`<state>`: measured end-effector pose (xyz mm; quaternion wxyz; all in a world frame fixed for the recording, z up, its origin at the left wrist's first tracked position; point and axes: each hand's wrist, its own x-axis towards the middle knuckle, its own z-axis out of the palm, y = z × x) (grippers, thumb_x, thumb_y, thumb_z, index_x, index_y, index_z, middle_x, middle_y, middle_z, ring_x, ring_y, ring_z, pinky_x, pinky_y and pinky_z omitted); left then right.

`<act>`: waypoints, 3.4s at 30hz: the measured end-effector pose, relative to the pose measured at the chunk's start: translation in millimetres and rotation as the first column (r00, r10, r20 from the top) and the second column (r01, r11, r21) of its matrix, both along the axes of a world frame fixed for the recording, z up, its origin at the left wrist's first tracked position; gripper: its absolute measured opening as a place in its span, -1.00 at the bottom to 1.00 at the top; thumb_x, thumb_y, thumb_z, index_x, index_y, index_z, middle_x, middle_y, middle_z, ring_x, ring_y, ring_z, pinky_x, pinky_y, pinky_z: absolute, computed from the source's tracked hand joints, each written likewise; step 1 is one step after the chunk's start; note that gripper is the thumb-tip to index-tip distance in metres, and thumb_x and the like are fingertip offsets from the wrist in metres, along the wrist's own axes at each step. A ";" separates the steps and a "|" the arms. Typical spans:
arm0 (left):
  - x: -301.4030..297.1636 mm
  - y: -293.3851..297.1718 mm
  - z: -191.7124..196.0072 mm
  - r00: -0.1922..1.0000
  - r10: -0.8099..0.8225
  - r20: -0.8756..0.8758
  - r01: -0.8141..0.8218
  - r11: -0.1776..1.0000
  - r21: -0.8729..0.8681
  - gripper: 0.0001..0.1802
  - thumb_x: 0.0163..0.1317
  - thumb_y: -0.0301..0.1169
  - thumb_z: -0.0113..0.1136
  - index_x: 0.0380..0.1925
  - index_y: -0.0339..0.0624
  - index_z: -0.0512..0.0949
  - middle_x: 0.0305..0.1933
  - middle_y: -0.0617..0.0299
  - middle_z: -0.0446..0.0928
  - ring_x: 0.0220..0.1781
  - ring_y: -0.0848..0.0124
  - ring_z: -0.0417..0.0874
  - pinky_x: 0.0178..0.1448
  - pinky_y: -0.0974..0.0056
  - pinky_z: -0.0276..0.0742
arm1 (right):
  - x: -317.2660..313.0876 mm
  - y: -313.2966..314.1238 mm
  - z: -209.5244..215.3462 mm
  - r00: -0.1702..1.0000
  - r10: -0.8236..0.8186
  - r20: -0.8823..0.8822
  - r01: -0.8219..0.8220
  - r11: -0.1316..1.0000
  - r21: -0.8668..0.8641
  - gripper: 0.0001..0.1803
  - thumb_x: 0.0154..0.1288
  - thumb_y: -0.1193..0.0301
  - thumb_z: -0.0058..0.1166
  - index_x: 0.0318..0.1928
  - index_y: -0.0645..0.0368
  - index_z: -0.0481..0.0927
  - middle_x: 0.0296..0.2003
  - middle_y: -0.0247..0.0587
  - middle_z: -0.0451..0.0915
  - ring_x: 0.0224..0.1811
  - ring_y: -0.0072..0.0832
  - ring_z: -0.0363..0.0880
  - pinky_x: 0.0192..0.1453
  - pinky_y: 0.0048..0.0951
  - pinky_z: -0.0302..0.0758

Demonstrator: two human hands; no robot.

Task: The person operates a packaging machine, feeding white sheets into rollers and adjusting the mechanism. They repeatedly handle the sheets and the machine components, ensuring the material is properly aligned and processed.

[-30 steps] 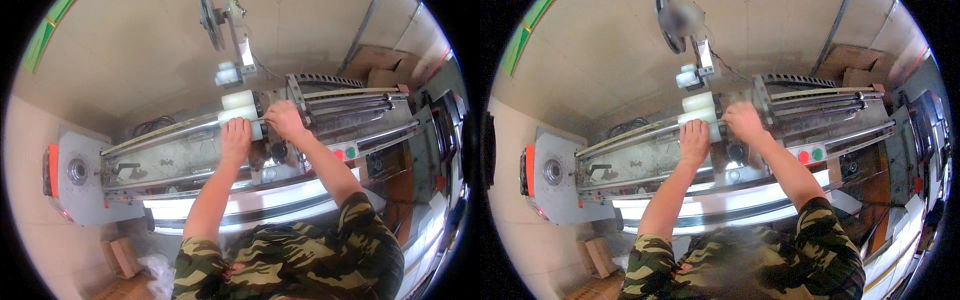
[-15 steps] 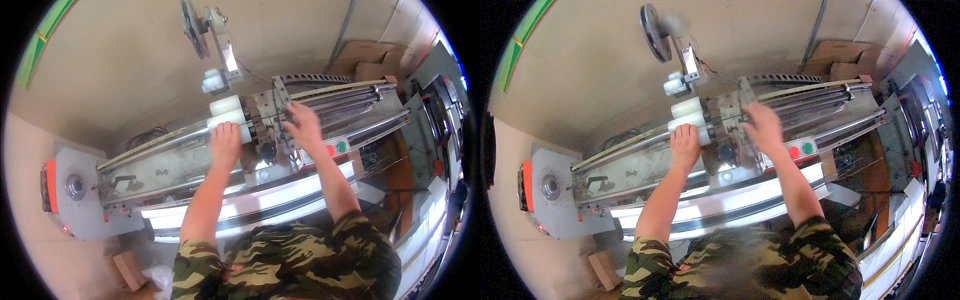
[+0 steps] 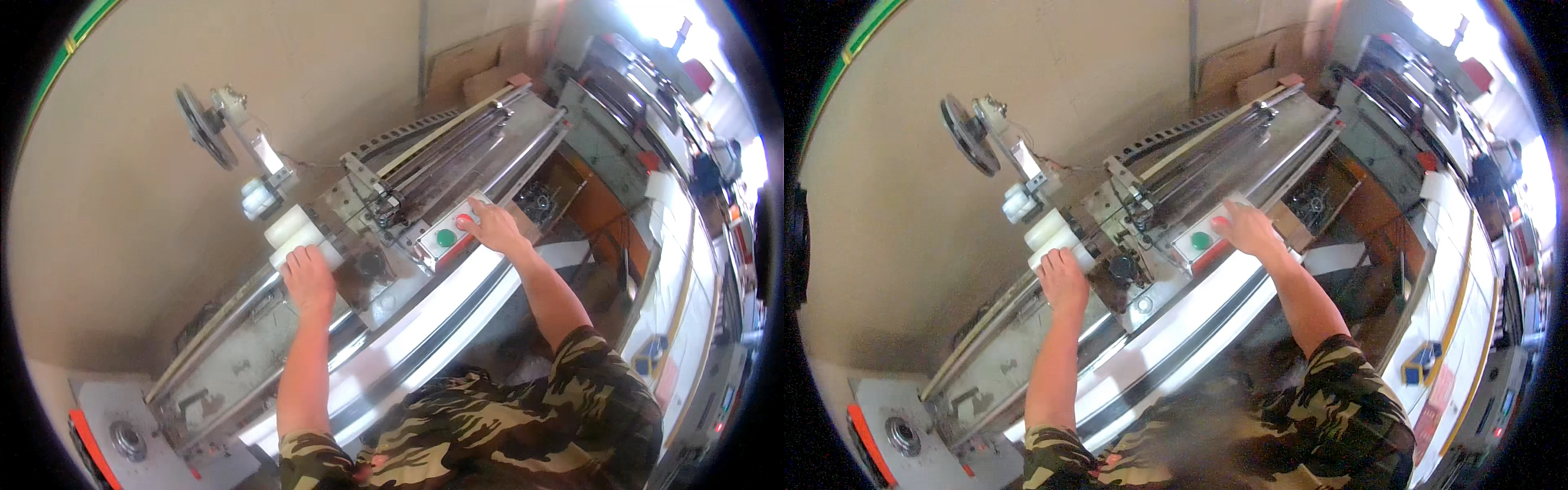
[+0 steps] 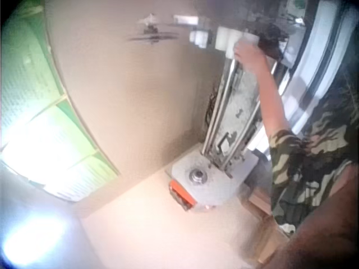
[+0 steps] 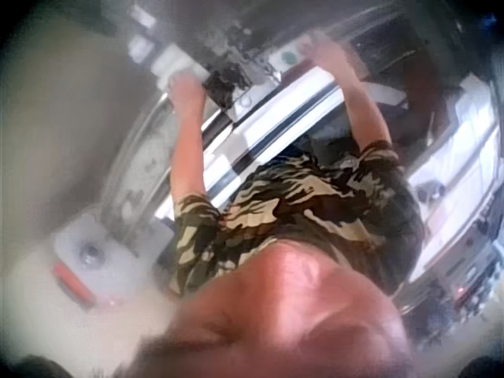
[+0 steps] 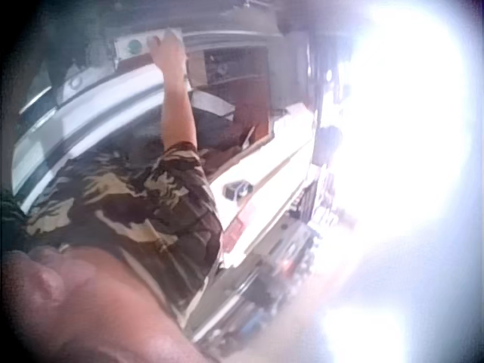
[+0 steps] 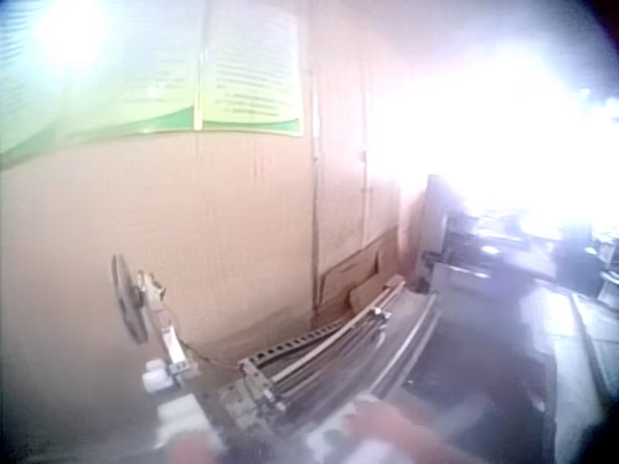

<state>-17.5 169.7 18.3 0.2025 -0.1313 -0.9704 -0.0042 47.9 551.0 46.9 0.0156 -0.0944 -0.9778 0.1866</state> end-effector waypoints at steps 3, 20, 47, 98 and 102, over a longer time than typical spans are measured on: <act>-4.8 -1.1 -2.0 1.000 -0.025 0.008 0.025 1.000 0.006 -0.81 0.14 -0.50 0.15 -0.21 -0.17 0.48 -0.12 0.10 0.45 0.00 0.11 0.50 0.07 0.03 0.39 | 30.6 -35.6 8.6 0.991 -0.036 -0.126 0.022 0.994 -0.109 -0.40 0.38 0.14 0.17 0.29 0.25 0.48 -0.04 0.16 0.69 0.05 0.10 0.64 0.18 -0.06 0.54; 1.4 -17.9 -3.6 0.991 -0.131 -0.030 0.132 0.991 0.032 -0.76 0.22 -0.42 0.14 -0.11 -0.17 0.55 -0.12 0.18 0.46 -0.03 0.24 0.47 0.01 0.11 0.36 | 200.0 -180.6 -12.3 0.963 -0.013 -0.269 -0.040 0.981 -0.190 -0.62 0.25 0.34 0.34 0.05 0.21 0.68 0.07 0.02 0.69 0.14 -0.05 0.63 0.29 -0.15 0.47; 137.4 -382.8 5.8 0.999 0.023 -0.040 -0.027 0.995 -0.097 -0.40 -0.25 -0.45 0.49 -0.12 -0.12 0.42 -0.08 0.11 0.44 0.04 0.05 0.47 0.16 0.02 0.37 | 199.7 -403.6 -57.3 0.831 0.367 -0.418 -0.505 0.812 -0.291 -0.70 0.35 0.30 0.22 0.03 0.13 0.69 0.06 -0.21 0.68 0.13 -0.18 0.56 0.32 -0.15 0.39; 212.6 -674.4 28.0 0.931 0.312 0.189 -0.263 0.933 -0.244 -0.64 -0.01 -0.41 0.39 -0.19 -0.37 0.68 -0.16 -0.15 0.69 -0.06 -0.12 0.66 0.14 -0.06 0.53 | -61.3 -324.9 -127.3 0.959 -0.179 0.220 0.141 -0.371 -0.918 -0.89 0.46 0.36 0.16 -0.11 0.10 0.62 -0.17 -0.31 0.69 -0.26 -0.65 0.54 -0.29 -0.59 0.43; 211.3 -681.1 25.1 0.880 0.402 0.254 -0.369 0.914 -0.169 -0.53 -0.08 -0.39 0.42 -0.12 -0.39 0.65 -0.10 -0.20 0.65 0.00 -0.19 0.60 0.18 -0.14 0.46 | -70.0 -301.2 -131.4 0.924 -0.264 0.278 0.158 -0.399 -0.903 -0.89 0.46 0.39 0.13 -0.09 0.11 0.61 -0.16 -0.28 0.70 -0.28 -0.64 0.54 -0.30 -0.59 0.44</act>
